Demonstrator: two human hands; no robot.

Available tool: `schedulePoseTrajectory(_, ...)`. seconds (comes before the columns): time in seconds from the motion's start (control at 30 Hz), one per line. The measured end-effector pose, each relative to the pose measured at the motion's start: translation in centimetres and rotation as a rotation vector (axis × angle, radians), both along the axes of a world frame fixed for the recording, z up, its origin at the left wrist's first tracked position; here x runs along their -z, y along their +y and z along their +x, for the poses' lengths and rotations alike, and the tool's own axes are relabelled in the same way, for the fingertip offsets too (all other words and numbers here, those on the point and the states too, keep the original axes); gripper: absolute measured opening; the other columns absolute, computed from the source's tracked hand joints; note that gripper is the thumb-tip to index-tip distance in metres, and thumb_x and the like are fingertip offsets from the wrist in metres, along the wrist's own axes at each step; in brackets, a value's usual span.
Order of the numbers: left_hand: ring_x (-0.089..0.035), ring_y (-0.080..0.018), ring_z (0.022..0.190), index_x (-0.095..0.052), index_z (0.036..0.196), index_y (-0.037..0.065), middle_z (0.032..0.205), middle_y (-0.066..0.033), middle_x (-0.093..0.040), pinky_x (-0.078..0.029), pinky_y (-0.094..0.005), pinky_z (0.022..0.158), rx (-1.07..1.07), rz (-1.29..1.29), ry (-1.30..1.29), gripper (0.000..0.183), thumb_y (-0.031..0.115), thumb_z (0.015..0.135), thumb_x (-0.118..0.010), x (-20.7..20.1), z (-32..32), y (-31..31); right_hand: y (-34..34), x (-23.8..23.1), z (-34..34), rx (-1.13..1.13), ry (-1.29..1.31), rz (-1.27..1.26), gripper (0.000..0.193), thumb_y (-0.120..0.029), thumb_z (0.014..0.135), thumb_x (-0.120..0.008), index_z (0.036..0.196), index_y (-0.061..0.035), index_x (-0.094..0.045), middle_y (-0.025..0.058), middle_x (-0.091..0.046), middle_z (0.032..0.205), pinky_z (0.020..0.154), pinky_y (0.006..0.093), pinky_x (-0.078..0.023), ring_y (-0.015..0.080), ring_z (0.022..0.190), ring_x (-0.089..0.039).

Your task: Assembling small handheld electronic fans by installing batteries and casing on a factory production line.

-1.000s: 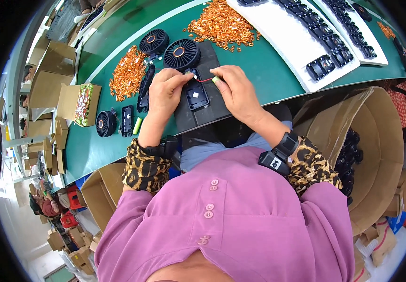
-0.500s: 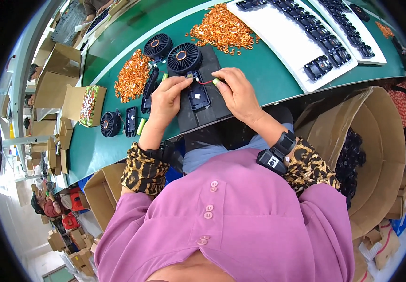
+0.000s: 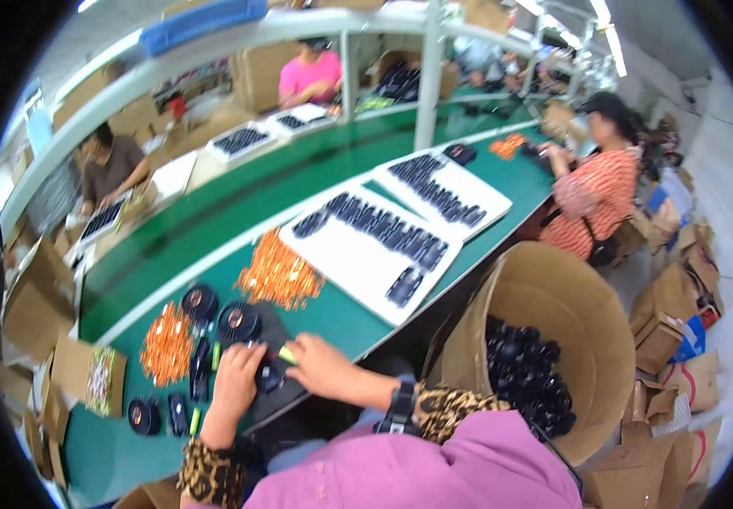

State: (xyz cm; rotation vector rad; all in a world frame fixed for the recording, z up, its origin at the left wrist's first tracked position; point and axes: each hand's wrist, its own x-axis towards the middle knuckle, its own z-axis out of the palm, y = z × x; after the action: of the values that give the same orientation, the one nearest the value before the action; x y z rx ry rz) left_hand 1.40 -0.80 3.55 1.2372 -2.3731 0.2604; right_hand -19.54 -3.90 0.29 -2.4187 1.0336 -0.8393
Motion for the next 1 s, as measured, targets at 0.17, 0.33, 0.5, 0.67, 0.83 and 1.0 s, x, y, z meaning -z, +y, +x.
schedulePoseTrajectory(0.17,-0.054,-0.03,0.097,-0.059,0.112,0.002,0.101,-0.0123,-0.059,-0.044,-0.0378,0.086,-0.003,0.117,-0.004,0.038,0.003,0.074,-0.054,-1.0,-0.6,0.5,1.1,-2.2,0.2,0.079,0.343,0.016,0.03,-0.018,0.085,-0.059,0.11,-0.001,-0.057,0.0129,-0.058,0.091,0.07,0.0411,-0.051,0.032,0.088,-0.06)
schedulePoseTrajectory(0.33,-0.053,-0.0361,0.096,-0.062,0.107,0.007,0.109,-0.0183,-0.055,-0.045,-0.0422,0.087,0.005,0.239,0.058,0.033,0.008,0.075,-0.058,-2.0,-0.5,-0.2,0.8,-1.8,0.5,-0.087,-0.002,-0.608,0.023,-0.014,0.079,-0.059,0.1,-0.0059,-0.061,0.008,-0.055,0.08,0.06,0.0334,-0.05,0.0242,0.074,-0.059)
schedulePoseTrajectory(0.5,-0.052,-0.0394,0.105,-0.069,0.09,0.011,0.117,-0.0216,-0.053,-0.044,-0.0448,0.09,0.069,0.388,0.05,0.018,0.015,0.074,-0.064,-1.4,0.9,-3.1,0.0,-3.0,0.0,-0.156,0.026,-0.622,0.022,-0.01,0.08,-0.057,0.101,-0.007,-0.062,0.0062,-0.052,0.077,0.054,0.0332,-0.048,0.0226,0.068,-0.056)
schedulePoseTrajectory(0.67,-0.054,-0.035,0.11,-0.071,0.092,0.011,0.125,-0.0199,-0.051,-0.045,-0.0411,0.093,0.19,0.496,0.127,0.019,0.023,0.077,-0.067,-2.0,2.1,-4.5,-0.2,-1.7,-0.6,-0.086,0.028,-0.582,0.02,-0.01,0.08,-0.061,0.1,-0.0062,-0.063,0.0046,-0.051,0.072,0.05,0.0309,-0.047,0.0201,0.065,-0.057)
schedulePoseTrajectory(0.83,-0.054,-0.0327,0.112,-0.071,0.09,0.011,0.132,-0.0172,-0.045,-0.045,-0.0391,0.092,0.04,0.569,0.192,0.017,0.022,0.08,-0.065,-2.6,2.2,-3.3,0.7,-1.5,0.8,-0.059,-0.002,-0.486,0.027,-0.006,0.077,-0.069,0.103,-0.0046,-0.064,0.0058,-0.056,0.072,0.054,0.0325,-0.048,0.0215,0.064,-0.059)
schedulePoseTrajectory(1.0,-0.058,-0.0314,0.104,-0.072,0.081,0.008,0.132,-0.0167,-0.046,-0.047,-0.0378,0.088,0.044,0.489,0.21,0.01,0.015,0.076,-0.067,-2.5,2.5,-3.3,1.2,-1.4,2.1,-0.037,-0.01,-0.49,0.027,-0.007,0.076,-0.069,0.102,-0.004,-0.064,0.0052,-0.056,0.073,0.055,0.032,-0.048,0.021,0.064,-0.059)
